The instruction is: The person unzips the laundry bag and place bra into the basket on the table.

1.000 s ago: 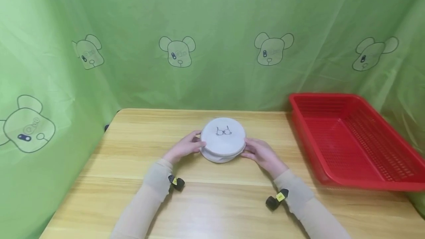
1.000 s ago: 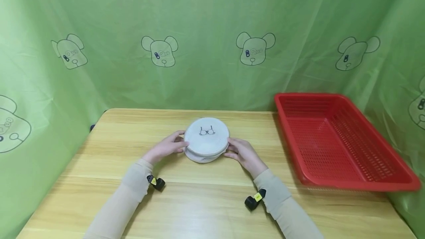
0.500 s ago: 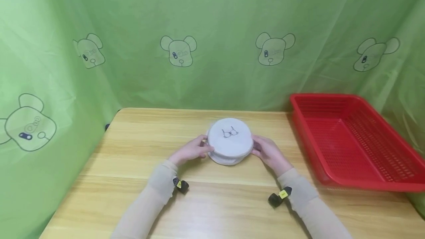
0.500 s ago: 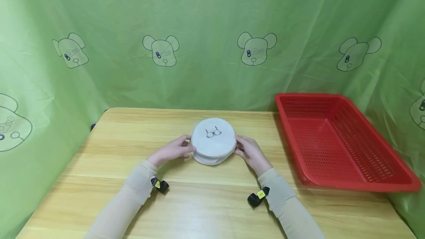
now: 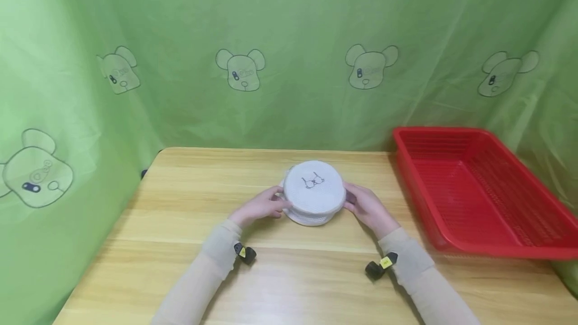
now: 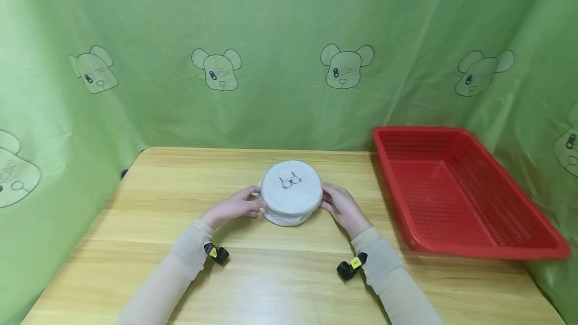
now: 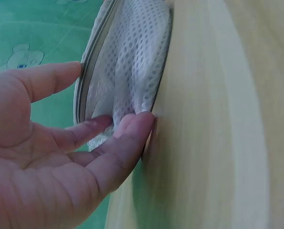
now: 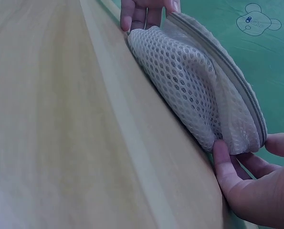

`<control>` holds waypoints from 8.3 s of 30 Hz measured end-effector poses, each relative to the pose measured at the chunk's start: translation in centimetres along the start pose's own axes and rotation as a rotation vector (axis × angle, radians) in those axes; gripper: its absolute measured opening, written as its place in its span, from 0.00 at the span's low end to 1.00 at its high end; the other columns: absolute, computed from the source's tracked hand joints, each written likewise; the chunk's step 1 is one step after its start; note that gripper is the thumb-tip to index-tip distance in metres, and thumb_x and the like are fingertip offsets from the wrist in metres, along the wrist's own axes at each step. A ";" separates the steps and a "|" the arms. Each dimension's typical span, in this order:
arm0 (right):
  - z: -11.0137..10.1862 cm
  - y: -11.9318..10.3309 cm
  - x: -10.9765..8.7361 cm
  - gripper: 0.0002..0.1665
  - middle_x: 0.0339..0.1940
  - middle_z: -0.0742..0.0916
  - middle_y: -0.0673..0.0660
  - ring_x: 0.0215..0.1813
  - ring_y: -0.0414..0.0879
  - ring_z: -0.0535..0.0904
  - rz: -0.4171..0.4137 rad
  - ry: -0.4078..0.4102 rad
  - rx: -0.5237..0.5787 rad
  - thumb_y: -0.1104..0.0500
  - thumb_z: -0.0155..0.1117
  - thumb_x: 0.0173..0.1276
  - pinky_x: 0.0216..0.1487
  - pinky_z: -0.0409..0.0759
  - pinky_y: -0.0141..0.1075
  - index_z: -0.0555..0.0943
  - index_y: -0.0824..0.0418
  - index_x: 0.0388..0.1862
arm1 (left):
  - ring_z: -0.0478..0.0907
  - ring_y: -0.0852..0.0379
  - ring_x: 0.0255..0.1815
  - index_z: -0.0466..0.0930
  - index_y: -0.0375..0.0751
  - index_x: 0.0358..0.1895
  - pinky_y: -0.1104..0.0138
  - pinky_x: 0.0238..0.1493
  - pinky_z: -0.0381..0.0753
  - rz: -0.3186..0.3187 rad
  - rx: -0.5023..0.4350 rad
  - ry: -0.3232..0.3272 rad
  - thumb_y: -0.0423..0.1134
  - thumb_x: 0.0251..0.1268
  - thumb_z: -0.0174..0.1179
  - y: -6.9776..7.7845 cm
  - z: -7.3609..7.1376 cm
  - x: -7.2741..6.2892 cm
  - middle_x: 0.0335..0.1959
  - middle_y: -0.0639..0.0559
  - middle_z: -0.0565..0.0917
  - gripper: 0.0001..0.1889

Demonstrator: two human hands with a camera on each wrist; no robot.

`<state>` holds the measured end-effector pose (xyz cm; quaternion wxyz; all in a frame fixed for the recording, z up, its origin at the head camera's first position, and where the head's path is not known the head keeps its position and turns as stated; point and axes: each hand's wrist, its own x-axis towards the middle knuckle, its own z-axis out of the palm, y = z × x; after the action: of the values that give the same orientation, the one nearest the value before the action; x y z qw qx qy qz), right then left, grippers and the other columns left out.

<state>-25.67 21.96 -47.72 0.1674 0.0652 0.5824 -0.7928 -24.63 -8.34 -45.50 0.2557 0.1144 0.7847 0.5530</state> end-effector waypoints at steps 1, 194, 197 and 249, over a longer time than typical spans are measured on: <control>0.0 -0.1 0.0 0.09 0.40 0.86 0.44 0.45 0.36 0.82 -0.001 -0.004 0.000 0.57 0.49 0.78 0.50 0.82 0.28 0.76 0.55 0.48 | 0.81 0.48 0.47 0.63 0.34 0.67 0.61 0.52 0.83 0.003 -0.023 -0.010 0.43 0.68 0.59 -0.1 -0.2 0.1 0.51 0.38 0.79 0.29; -0.3 -0.7 0.2 0.08 0.23 0.78 0.48 0.23 0.37 0.71 -0.026 0.009 -0.082 0.66 0.52 0.73 0.25 0.74 0.24 0.68 0.69 0.47 | 0.81 0.54 0.44 0.85 0.41 0.44 0.59 0.54 0.80 0.314 0.457 0.255 0.38 0.65 0.62 1.7 -3.8 2.7 0.40 0.48 0.87 0.08; -0.3 -0.7 0.2 0.08 0.23 0.78 0.48 0.23 0.36 0.71 -0.024 0.009 -0.079 0.66 0.52 0.73 0.25 0.74 0.24 0.68 0.69 0.47 | 0.81 0.54 0.44 0.85 0.41 0.43 0.59 0.53 0.80 0.316 0.460 0.256 0.38 0.65 0.62 1.7 -3.7 2.6 0.40 0.48 0.87 0.08; -0.4 -0.5 0.4 0.05 0.22 0.79 0.48 0.21 0.36 0.72 -0.033 0.011 -0.070 0.66 0.53 0.72 0.24 0.74 0.24 0.70 0.68 0.44 | 0.81 0.57 0.41 0.85 0.41 0.43 0.65 0.49 0.81 0.351 0.526 0.205 0.37 0.64 0.63 1.8 -3.4 1.0 0.39 0.50 0.87 0.08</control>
<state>-26.29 22.44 -47.50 0.1535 0.0540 0.6114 -0.7744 -27.44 -9.99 -43.24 0.0379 0.2539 0.8905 0.3756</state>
